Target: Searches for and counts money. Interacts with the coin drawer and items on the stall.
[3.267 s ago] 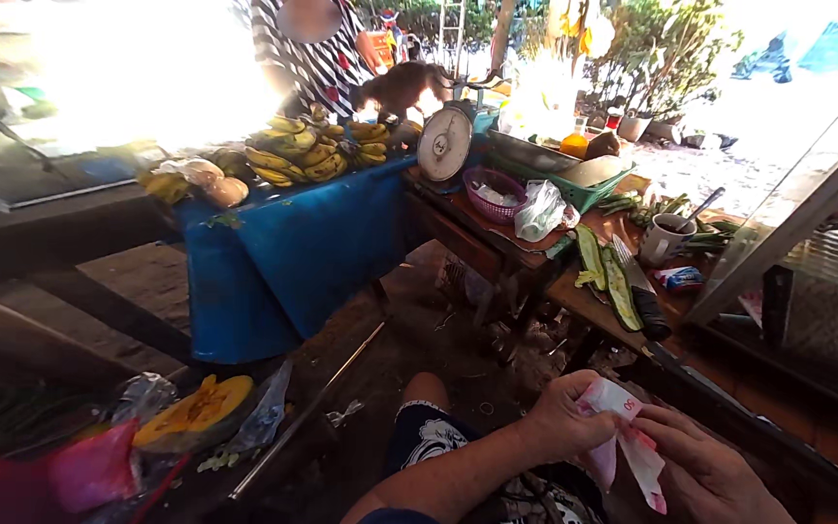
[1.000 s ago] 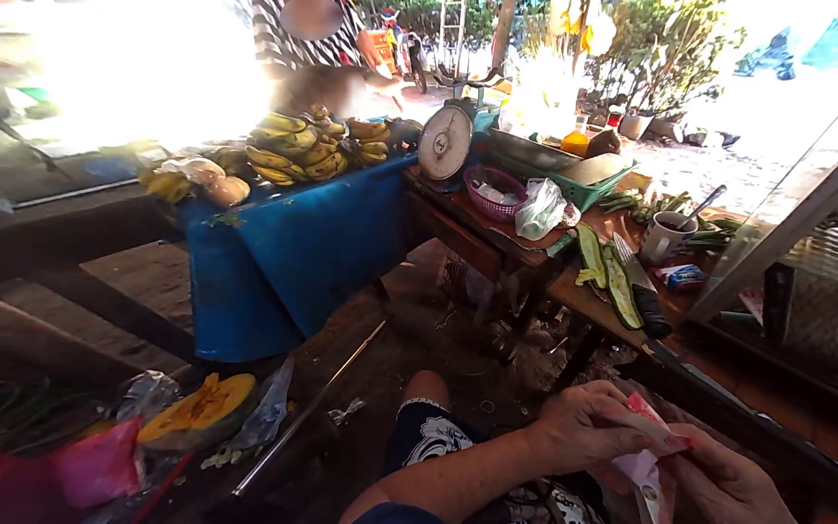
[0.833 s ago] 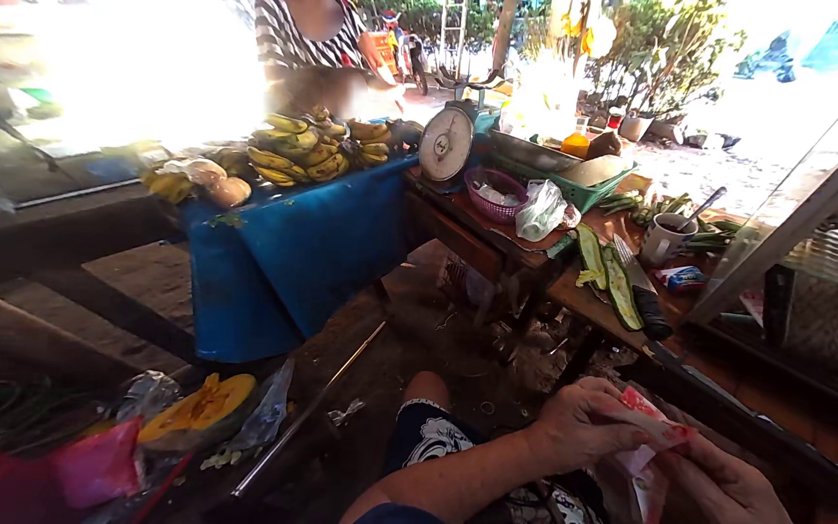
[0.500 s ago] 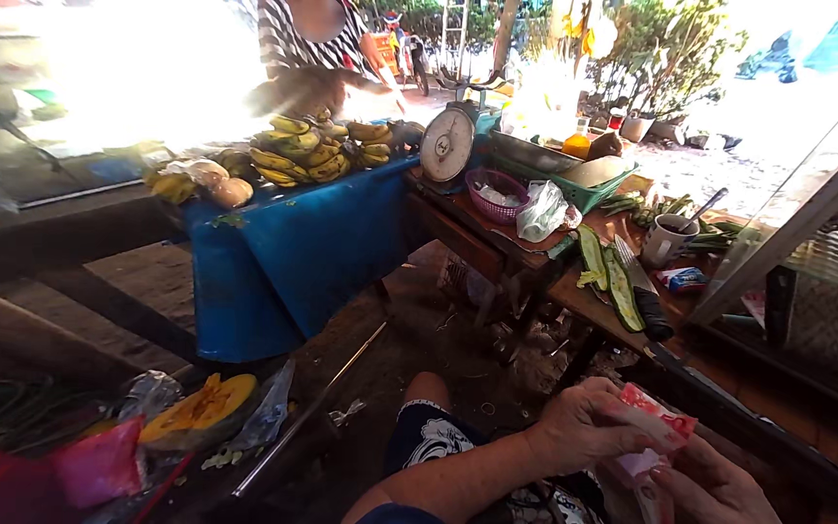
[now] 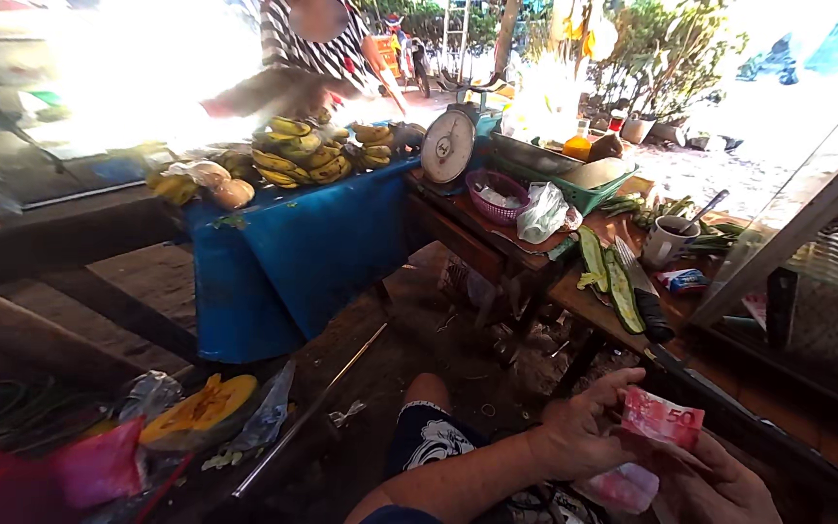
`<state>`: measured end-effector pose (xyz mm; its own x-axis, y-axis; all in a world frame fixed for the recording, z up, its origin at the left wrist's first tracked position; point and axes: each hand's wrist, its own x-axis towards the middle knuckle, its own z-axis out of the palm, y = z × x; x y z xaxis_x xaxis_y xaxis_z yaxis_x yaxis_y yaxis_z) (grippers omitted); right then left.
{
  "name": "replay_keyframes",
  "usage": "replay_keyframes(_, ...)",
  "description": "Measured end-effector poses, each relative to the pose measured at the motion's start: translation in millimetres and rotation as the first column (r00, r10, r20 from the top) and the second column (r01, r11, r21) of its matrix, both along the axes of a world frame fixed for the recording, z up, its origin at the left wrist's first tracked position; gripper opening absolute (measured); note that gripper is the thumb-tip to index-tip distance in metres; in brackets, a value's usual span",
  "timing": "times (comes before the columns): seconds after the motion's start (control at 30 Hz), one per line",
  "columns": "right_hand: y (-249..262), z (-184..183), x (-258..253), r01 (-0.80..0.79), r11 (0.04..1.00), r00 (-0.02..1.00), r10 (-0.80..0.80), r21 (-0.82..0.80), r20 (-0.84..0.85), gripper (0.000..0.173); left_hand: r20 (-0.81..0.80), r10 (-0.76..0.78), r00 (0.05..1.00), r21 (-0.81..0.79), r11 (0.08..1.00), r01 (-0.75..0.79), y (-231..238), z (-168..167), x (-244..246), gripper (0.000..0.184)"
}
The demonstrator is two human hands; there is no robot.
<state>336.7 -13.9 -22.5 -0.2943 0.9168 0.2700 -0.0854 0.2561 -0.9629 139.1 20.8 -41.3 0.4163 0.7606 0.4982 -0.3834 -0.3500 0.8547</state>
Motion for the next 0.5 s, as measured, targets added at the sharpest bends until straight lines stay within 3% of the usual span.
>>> replay_keyframes(0.1,2,0,0,-0.002,1.0,0.999,0.003,0.019,-0.032,0.032,-0.089,-0.012,0.996,-0.066,0.998,0.006,1,0,1,0.085)
replay_keyframes(0.27,2,2,-2,-0.055,0.998,0.998,0.055,0.002,-0.016,0.039,-0.125,0.006,0.992,0.03,1.0,-0.002,3,-11,5,0.031)
replay_keyframes(0.5,2,3,-3,-0.043,0.999,0.997,0.044,0.006,-0.07,0.041,-0.136,-0.036,0.99,-0.018,0.999,0.034,4,-9,2,0.027)
